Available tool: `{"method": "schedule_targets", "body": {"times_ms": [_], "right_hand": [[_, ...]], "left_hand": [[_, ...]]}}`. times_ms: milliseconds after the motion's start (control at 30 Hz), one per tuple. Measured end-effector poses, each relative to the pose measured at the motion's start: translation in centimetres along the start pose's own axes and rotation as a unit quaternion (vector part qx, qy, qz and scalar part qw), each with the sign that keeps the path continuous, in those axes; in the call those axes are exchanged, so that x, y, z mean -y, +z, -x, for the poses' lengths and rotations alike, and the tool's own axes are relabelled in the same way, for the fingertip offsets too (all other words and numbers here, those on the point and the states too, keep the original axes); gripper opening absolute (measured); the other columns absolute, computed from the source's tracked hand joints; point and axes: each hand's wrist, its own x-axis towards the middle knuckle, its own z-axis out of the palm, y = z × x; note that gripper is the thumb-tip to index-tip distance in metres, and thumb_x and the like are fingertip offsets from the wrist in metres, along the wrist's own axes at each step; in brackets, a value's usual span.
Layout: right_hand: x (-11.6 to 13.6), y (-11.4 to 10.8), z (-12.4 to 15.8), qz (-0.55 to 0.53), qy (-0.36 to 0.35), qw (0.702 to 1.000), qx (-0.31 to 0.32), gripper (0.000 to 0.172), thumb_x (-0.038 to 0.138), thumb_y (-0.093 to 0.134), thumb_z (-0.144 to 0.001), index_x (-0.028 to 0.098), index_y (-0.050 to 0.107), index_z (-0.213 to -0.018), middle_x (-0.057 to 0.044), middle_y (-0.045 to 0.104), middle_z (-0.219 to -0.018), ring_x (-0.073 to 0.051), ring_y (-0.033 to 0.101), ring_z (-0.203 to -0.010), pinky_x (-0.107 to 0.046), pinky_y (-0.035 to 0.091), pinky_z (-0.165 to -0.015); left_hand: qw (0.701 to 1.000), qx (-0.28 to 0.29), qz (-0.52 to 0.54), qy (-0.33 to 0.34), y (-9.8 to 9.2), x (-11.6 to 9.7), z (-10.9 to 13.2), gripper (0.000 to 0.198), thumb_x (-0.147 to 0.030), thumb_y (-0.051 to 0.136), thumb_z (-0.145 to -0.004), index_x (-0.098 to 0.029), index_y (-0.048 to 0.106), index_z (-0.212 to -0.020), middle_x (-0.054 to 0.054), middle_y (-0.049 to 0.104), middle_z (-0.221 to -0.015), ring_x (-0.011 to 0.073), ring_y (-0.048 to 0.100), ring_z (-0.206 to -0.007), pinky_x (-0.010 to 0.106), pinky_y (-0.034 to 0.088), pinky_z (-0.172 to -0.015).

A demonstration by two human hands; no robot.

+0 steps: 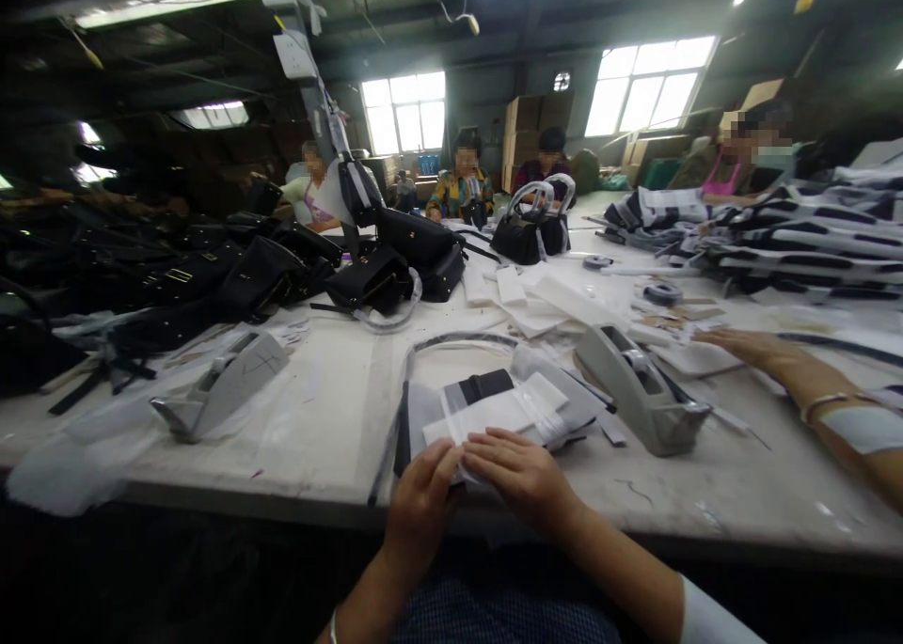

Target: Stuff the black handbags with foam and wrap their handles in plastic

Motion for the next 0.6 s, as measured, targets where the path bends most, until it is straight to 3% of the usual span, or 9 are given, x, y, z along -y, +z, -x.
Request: {"method": "schedule_targets", "body": {"times_ms": [67,167,233,300,367,433,500,600], "right_hand": [[0.7,-0.6,0.1,0.012,-0.017,1.0,0.011,0.036,0.016,0.051,-0.098,0.027,0.06,-0.131,-0.007,0.072,-0.119,-0.021,0.065,-0.115,-0.042,0.052,-0.102],[1.4,-2.6,-1.0,-0.058,-0.013,0.996,0.066,0.025,0.033,0.057,-0.096,0.023,0.069,-0.115,-0.008,0.076,-0.106,-0.021,0.07,-0.103,-0.037,0.054,-0.099],[0.9,-3.8,-2.8,-0.094,0.038,0.992,0.08,0.024,0.036,0.053,-0.098,0.023,0.072,-0.102,-0.006,0.077,-0.095,-0.02,0.072,-0.093,-0.032,0.056,-0.091],[-0.8,-4.1,-5.2,-0.056,0.121,0.988,0.082,0.027,0.033,0.047,-0.1,0.024,0.072,-0.102,-0.006,0.076,-0.1,-0.02,0.07,-0.097,-0.031,0.054,-0.092],[-3.2,-3.1,-7.6,0.02,0.19,0.972,0.138,0.03,0.032,0.047,-0.099,0.022,0.069,-0.117,-0.009,0.07,-0.122,-0.023,0.061,-0.118,-0.037,0.045,-0.104],[-5.6,-1.3,-9.6,0.051,0.211,0.949,0.229,0.033,0.03,0.05,-0.097,0.019,0.067,-0.122,-0.012,0.066,-0.129,-0.029,0.052,-0.13,-0.044,0.036,-0.111],[-7.1,0.7,-10.9,0.049,0.203,0.935,0.288,0.028,0.029,0.053,-0.095,0.018,0.072,-0.113,-0.014,0.071,-0.12,-0.031,0.055,-0.126,-0.049,0.033,-0.112],[-7.4,2.9,-11.6,0.038,0.182,0.926,0.328,0.026,0.027,0.05,-0.096,0.019,0.075,-0.098,-0.011,0.075,-0.108,-0.028,0.063,-0.114,-0.047,0.028,-0.113]], "left_hand": [[1.0,0.015,-0.002,0.015,-0.1,0.1,0.0,0.034,-0.021,0.047,-0.099,-0.016,0.057,-0.131,0.013,0.063,-0.132,0.0218,0.058,-0.124,0.033,0.054,-0.098],[0.998,0.044,-0.008,0.045,0.1,0.2,-0.1,0.038,-0.018,0.043,-0.1,-0.015,0.054,-0.136,0.009,0.062,-0.136,0.0216,0.054,-0.129,0.036,0.052,-0.102],[0.997,0.046,-0.013,0.054,0.3,0.1,-0.1,0.037,-0.017,0.044,-0.1,-0.016,0.056,-0.134,0.006,0.064,-0.133,0.0202,0.058,-0.125,0.036,0.052,-0.102],[0.997,0.047,-0.018,0.052,0.4,0.0,-0.1,0.037,-0.016,0.045,-0.1,-0.017,0.056,-0.134,0.005,0.064,-0.133,0.0196,0.059,-0.123,0.037,0.053,-0.102],[0.997,0.046,-0.024,0.052,0.4,-0.1,0.0,0.038,-0.014,0.044,-0.099,-0.017,0.055,-0.135,0.006,0.064,-0.133,0.0197,0.059,-0.123,0.036,0.053,-0.101],[0.997,0.039,-0.029,0.06,0.4,-0.1,0.1,0.039,-0.012,0.043,-0.099,-0.016,0.055,-0.136,0.006,0.064,-0.133,0.0196,0.06,-0.123,0.036,0.054,-0.1],[0.997,0.034,-0.032,0.067,0.4,0.0,0.2,0.04,-0.011,0.041,-0.099,-0.015,0.054,-0.136,0.007,0.064,-0.133,0.0197,0.06,-0.123,0.036,0.055,-0.099],[0.996,0.034,-0.031,0.079,0.5,0.1,0.4,0.04,-0.01,0.039,-0.1,-0.015,0.054,-0.136,0.007,0.064,-0.133,0.019,0.059,-0.123,0.036,0.054,-0.1]]}}
